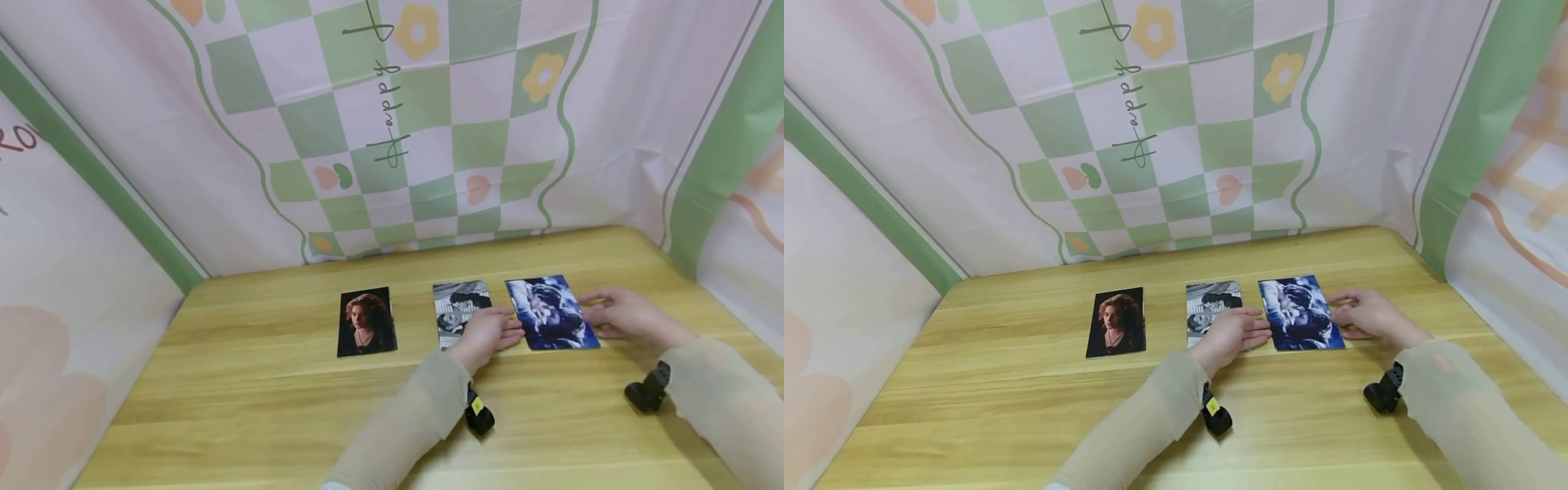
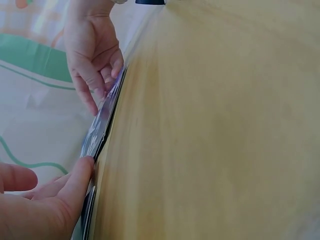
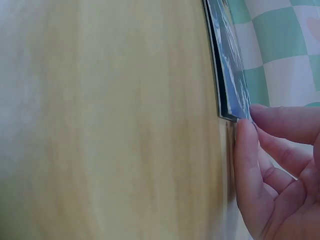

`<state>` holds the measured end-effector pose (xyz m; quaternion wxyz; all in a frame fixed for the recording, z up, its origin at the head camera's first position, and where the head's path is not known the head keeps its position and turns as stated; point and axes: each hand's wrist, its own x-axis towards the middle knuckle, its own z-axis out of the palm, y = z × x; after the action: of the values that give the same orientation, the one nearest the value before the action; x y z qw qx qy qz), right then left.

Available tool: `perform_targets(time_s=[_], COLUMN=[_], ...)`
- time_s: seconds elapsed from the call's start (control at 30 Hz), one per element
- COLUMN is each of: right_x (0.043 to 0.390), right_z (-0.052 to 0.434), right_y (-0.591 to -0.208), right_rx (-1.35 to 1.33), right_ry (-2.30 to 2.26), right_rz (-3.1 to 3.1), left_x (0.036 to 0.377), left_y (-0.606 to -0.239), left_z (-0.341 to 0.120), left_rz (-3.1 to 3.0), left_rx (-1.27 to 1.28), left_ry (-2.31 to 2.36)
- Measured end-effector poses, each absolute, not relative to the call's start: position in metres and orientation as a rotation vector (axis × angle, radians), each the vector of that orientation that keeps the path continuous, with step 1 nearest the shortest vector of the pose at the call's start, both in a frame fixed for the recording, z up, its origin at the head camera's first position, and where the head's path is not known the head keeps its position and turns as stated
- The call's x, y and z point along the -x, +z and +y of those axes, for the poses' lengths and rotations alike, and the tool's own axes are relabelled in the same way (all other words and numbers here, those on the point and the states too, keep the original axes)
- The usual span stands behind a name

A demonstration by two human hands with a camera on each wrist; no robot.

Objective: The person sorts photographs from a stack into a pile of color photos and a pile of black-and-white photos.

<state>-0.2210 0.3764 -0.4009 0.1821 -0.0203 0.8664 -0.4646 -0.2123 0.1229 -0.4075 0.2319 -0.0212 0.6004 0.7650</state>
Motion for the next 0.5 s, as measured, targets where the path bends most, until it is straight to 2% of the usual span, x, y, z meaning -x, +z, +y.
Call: perform_targets(time_s=[0.5], right_x=[0.2164], right_z=[0.3762], right_y=[-0.3939], right_rx=[0.092], right_ry=[-1.254], right_rz=[2.500], left_x=[0.2096], left_y=[-0.4054], left_z=[0.1201], left_rz=[1.654], left_rx=[0.047], left_ry=[2.110])
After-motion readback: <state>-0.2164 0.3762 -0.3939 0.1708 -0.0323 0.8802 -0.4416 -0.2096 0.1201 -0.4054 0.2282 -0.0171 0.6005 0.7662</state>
